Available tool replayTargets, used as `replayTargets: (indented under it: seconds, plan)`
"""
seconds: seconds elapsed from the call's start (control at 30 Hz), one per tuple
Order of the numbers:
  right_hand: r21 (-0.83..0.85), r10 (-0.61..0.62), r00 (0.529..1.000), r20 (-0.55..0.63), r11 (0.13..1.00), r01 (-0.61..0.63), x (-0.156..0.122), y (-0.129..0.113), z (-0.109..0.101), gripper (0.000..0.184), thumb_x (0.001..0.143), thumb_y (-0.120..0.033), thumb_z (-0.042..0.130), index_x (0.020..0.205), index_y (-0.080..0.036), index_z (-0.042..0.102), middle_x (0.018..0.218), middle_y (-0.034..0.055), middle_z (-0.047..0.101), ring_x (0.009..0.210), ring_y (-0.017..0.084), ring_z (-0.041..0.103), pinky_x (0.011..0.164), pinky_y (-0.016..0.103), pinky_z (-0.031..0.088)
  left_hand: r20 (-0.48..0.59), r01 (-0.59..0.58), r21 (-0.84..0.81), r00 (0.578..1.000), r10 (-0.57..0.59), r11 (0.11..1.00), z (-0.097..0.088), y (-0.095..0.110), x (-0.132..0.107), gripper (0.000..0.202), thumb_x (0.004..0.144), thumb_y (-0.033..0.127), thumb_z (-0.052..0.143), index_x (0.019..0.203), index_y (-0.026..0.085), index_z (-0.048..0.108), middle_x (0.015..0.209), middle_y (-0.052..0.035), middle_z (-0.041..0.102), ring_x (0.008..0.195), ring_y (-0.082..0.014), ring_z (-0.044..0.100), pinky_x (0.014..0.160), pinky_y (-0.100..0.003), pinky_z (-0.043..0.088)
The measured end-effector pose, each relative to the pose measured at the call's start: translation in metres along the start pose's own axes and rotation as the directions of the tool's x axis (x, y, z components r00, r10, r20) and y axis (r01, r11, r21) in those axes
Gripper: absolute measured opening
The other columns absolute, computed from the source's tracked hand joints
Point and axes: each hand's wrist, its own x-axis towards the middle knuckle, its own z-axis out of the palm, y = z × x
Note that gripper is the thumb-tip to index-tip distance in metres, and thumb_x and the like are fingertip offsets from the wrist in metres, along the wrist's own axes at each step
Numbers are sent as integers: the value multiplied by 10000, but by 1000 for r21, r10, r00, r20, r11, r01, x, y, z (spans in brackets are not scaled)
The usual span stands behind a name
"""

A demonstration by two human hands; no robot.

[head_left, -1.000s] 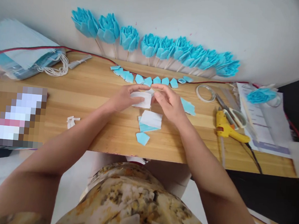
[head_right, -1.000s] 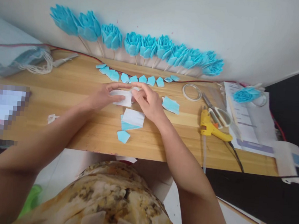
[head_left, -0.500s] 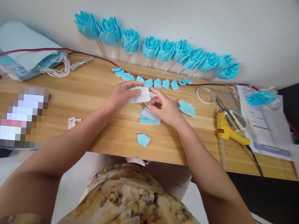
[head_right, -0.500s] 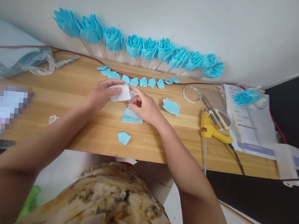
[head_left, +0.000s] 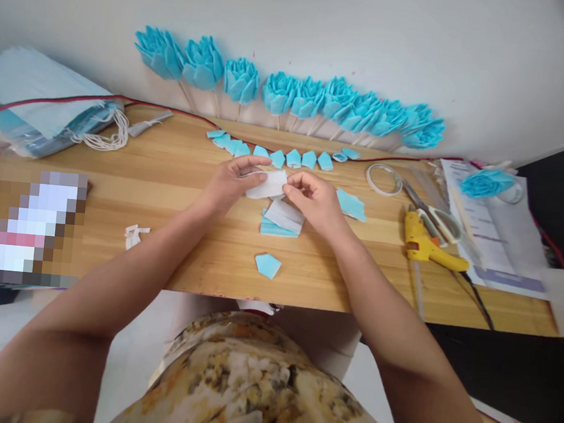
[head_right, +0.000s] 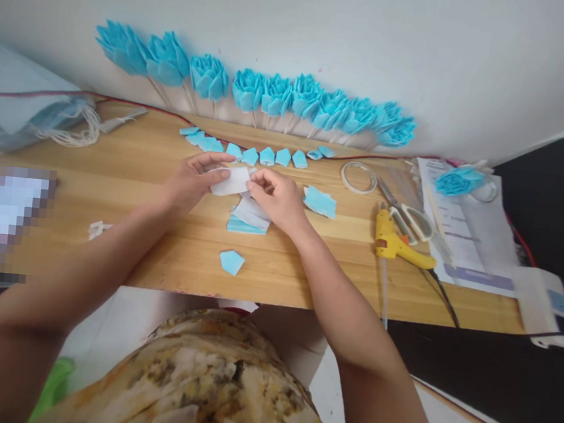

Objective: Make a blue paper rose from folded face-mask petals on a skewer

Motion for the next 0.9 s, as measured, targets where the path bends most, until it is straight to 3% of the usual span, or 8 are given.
replayTargets:
  seconds: [0.3,0.53,0.73,0.9]
  plan:
    - [-26,-88,991,-101,996,86,2,2,-2,58,816,-276,621,819,-218,623,793,-3,683,701,143,592,642,287,452,-12,-128,40,992,129,991,-5,0,3,367,721,257,783,1079,203,726,886,-10,688,791,-135,633,730,-266,530]
    - [-9,-123,977,-172,992,123,3,0,-4,82,824,-202,572,832,-229,649,953,26,745,858,166,666,714,302,504,7,-248,243,967,254,938,0,4,-2,132,753,282,741,862,212,767,1009,-49,712,991,-193,641,901,-331,513]
    - [21,-177,958,-227,982,187,3,2,-5,89,839,-198,572,817,-233,650,1058,46,750,1038,191,682,753,306,518,86,-404,463,907,413,789,-4,3,1,71,793,237,683,795,222,753,1091,-56,698,1077,-209,627,1002,-381,477]
    - [-25,-224,942,-249,974,224,4,6,-3,111,855,-180,572,816,-231,662,1093,55,742,1056,195,681,767,318,529,232,-499,708,833,503,500,-9,10,1,179,799,139,600,786,233,752,1178,-68,679,1135,-252,594,1041,-457,434]
